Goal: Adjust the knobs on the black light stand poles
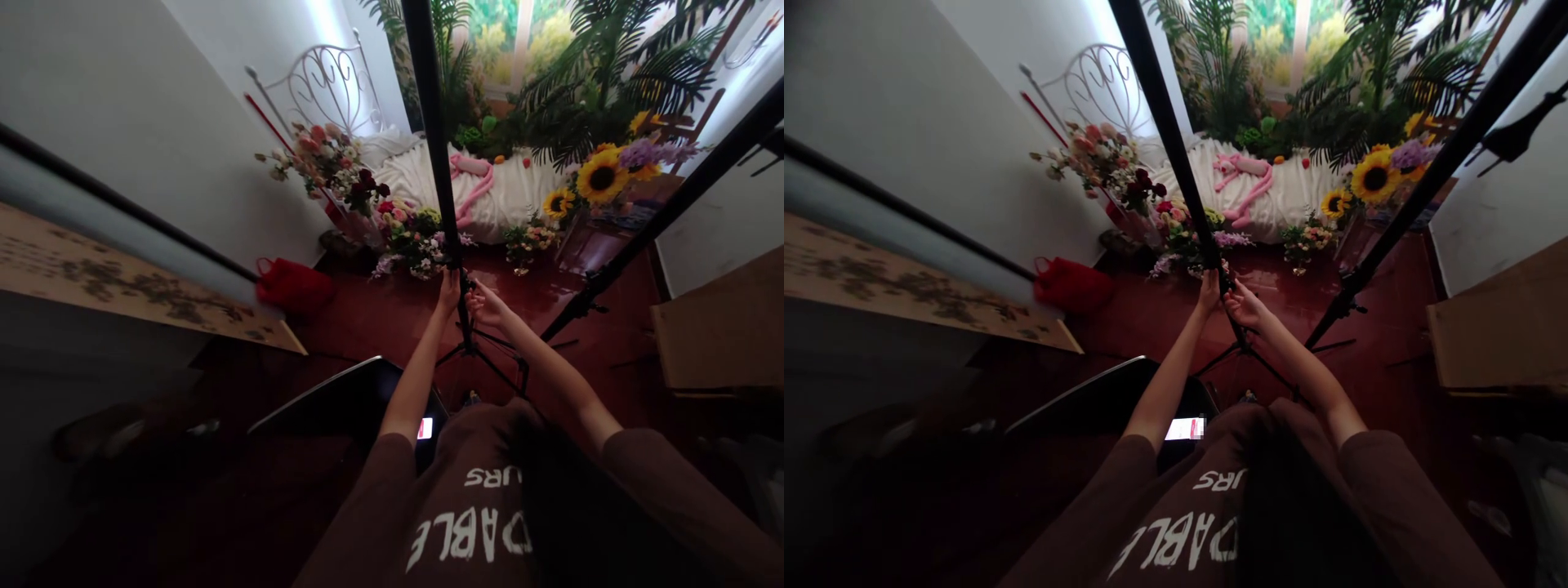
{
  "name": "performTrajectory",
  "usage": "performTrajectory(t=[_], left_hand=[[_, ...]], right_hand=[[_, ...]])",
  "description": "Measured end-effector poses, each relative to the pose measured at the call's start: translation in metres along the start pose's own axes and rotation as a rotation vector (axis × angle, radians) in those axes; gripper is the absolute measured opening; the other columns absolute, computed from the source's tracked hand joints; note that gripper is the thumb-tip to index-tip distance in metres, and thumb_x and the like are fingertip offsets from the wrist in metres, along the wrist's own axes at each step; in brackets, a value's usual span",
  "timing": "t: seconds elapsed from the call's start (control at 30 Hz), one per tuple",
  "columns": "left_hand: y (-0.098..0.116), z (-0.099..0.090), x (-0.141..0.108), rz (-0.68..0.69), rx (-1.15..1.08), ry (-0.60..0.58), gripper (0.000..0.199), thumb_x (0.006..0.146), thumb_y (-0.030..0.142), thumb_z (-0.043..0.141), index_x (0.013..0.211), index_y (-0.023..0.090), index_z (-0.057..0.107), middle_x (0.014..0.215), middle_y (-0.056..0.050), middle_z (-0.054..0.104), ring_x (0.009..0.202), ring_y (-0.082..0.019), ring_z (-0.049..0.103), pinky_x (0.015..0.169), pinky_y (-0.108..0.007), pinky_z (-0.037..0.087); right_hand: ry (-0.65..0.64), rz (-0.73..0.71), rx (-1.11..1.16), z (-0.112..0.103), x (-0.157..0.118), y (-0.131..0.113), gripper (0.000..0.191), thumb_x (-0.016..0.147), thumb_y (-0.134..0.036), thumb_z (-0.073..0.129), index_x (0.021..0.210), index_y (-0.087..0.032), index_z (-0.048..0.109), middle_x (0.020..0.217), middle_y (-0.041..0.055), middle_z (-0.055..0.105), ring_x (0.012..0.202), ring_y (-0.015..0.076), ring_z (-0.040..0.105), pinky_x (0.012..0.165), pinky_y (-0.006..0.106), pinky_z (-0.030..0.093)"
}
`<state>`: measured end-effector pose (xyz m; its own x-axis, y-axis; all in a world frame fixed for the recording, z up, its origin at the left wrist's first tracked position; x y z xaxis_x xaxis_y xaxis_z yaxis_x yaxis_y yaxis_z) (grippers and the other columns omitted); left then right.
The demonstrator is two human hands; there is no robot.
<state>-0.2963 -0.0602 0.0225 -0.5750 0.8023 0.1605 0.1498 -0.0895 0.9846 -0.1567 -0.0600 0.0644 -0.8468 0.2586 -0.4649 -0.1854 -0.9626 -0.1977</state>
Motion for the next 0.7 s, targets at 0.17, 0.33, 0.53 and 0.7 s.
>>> performTrajectory(t=[0.17,0.33,0.53,0.7], left_hand=[[-0.010,0.001,0.004,0.024,-0.003,0.019,0.057,0.085,0.071,0.049,0.102,0.018,0.062,0.104,-0.013,0.069,0.090,-0.018,0.065,0.084,-0.031,0.053],[-0.012,0.003,0.005,0.070,-0.003,0.068,0.060,0.084,0.073,0.048,0.100,0.017,0.061,0.102,-0.014,0.068,0.084,-0.017,0.065,0.079,-0.030,0.052],[-0.013,0.007,0.006,0.115,-0.054,0.068,0.053,0.087,0.071,0.045,0.093,0.020,0.059,0.090,-0.008,0.066,0.077,-0.015,0.063,0.077,-0.030,0.051],[-0.013,0.007,0.006,0.095,-0.055,0.073,0.054,0.086,0.072,0.047,0.094,0.020,0.059,0.087,-0.008,0.065,0.073,-0.015,0.061,0.073,-0.030,0.050]], right_hand=[[0.082,-0.104,-0.148,-0.005,0.012,-0.004,0.038,0.105,-0.040,0.036,0.083,-0.017,0.058,0.058,-0.0034,0.058,0.043,0.0053,0.048,0.041,0.011,0.042],[0.282,-0.517,-0.568,-0.009,0.015,-0.006,0.020,0.082,-0.024,0.071,0.076,-0.021,0.052,0.061,-0.0071,0.057,0.051,0.0069,0.057,0.053,0.015,0.049],[0.501,-1.041,-1.595,-0.006,-0.007,-0.014,0.012,0.076,-0.016,0.065,0.085,-0.022,0.058,0.078,-0.0009,0.067,0.072,0.0162,0.065,0.068,0.025,0.049],[0.529,-1.181,-1.829,-0.003,-0.017,-0.008,0.022,0.085,-0.021,0.057,0.106,-0.021,0.061,0.105,0.0072,0.069,0.089,0.0193,0.068,0.071,0.027,0.053]])
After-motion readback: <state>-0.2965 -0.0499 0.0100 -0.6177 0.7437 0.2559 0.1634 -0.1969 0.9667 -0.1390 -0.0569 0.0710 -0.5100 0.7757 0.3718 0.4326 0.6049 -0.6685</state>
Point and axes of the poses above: each hand's wrist, its own x-axis towards the middle knuckle, its own z-axis out of the palm, y = z × x, the point moved 2 cm from there along x, towards the middle knuckle
